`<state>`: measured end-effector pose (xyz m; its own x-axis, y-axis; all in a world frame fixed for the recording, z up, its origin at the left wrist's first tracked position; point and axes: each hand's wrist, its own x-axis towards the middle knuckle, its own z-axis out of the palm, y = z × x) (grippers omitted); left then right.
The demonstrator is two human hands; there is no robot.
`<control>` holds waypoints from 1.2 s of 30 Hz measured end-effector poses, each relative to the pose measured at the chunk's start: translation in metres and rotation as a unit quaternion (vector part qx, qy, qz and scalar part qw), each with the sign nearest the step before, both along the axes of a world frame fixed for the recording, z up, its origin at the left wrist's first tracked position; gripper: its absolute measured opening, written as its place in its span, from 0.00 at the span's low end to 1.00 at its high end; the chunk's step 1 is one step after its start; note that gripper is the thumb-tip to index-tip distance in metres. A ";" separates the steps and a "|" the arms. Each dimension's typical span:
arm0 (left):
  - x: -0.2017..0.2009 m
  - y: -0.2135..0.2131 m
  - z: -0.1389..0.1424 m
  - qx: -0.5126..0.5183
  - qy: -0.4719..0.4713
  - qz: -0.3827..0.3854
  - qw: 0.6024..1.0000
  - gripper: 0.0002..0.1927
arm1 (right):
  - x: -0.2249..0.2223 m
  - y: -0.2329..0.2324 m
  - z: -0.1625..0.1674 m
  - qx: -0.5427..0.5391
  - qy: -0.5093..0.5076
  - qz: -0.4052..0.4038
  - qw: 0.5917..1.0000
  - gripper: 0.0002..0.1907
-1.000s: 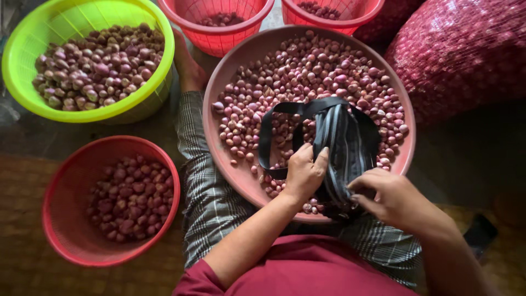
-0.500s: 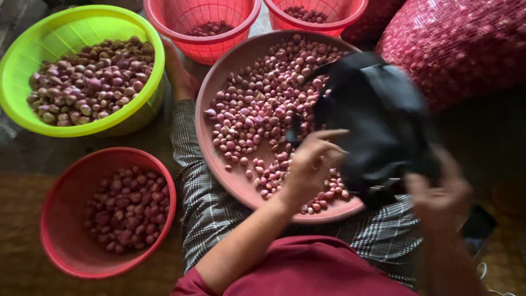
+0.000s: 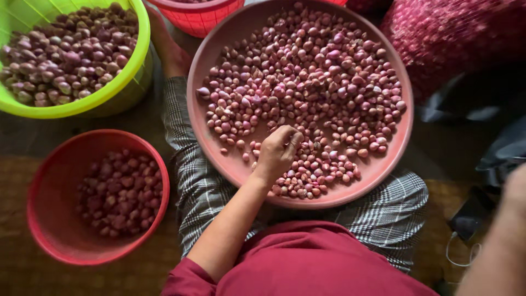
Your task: The person sits on the floor in front of a large basin of shallots, picking up individual shallots, removing their roots and loose outer skins by hand, and placing the cleaned shallots into a red bowl and nearby baskets. Discarded peels collect in a separate basket.
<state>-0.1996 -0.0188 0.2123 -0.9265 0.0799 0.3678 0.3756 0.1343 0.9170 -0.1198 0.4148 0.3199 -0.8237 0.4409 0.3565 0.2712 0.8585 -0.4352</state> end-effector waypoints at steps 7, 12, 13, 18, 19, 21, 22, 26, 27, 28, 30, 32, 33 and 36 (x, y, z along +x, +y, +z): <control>0.014 -0.006 -0.012 -0.291 -0.065 -0.190 0.936 0.15 | -0.025 -0.047 -0.041 0.186 0.024 0.189 0.964 0.11; 0.022 0.001 -0.010 -0.355 -0.058 -0.217 0.907 0.35 | -0.055 -0.116 -0.069 0.043 -0.140 0.382 0.913 0.22; 0.022 -0.002 -0.010 -0.367 -0.055 -0.214 0.904 0.39 | -0.059 -0.128 -0.075 0.090 -0.140 0.399 0.902 0.22; 0.017 -0.013 -0.008 -0.376 -0.099 -0.169 0.906 0.18 | -0.067 -0.141 -0.080 0.087 -0.172 0.377 0.906 0.12; 0.016 -0.013 -0.007 -0.361 -0.108 -0.157 0.913 0.14 | -0.069 -0.137 -0.078 0.064 -0.164 0.371 0.912 0.13; 0.013 -0.009 -0.005 -0.317 -0.085 -0.143 0.934 0.12 | -0.074 -0.130 -0.076 -0.104 -0.217 0.270 0.932 0.14; 0.012 -0.006 -0.004 -0.294 -0.074 -0.136 0.943 0.11 | -0.077 -0.126 -0.075 -0.247 -0.272 0.166 0.915 0.13; 0.008 0.004 -0.001 -0.103 -0.127 -0.148 0.975 0.08 | -0.085 -0.117 -0.080 -0.659 -0.188 0.186 0.704 0.12; 0.008 0.006 -0.001 -0.073 -0.126 -0.146 0.978 0.07 | -0.084 -0.118 -0.084 -0.668 -0.202 0.192 0.690 0.09; 0.007 0.006 -0.002 -0.043 -0.125 -0.144 0.981 0.07 | -0.083 -0.122 -0.087 -0.676 -0.216 0.198 0.676 0.06; 0.006 0.004 -0.004 -0.087 -0.091 -0.133 0.983 0.06 | -0.076 -0.131 -0.090 -0.584 -0.264 0.246 0.727 0.06; 0.008 0.001 -0.007 -0.123 -0.071 -0.120 0.983 0.05 | -0.061 -0.146 -0.088 -0.352 -0.319 0.320 0.820 0.08; 0.008 -0.001 -0.008 -0.137 -0.068 -0.113 0.982 0.04 | -0.056 -0.154 -0.085 -0.233 -0.290 0.376 0.849 0.10; 0.008 -0.004 -0.012 -0.157 -0.064 -0.105 0.980 0.04 | -0.039 -0.181 -0.071 0.020 -0.241 0.444 0.863 0.15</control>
<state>-0.1914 -0.0228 0.2000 -0.9147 0.3636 0.1763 0.3096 0.3501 0.8841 -0.1584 0.2342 0.2492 -0.8876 -0.4443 -0.1214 -0.3596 0.8332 -0.4201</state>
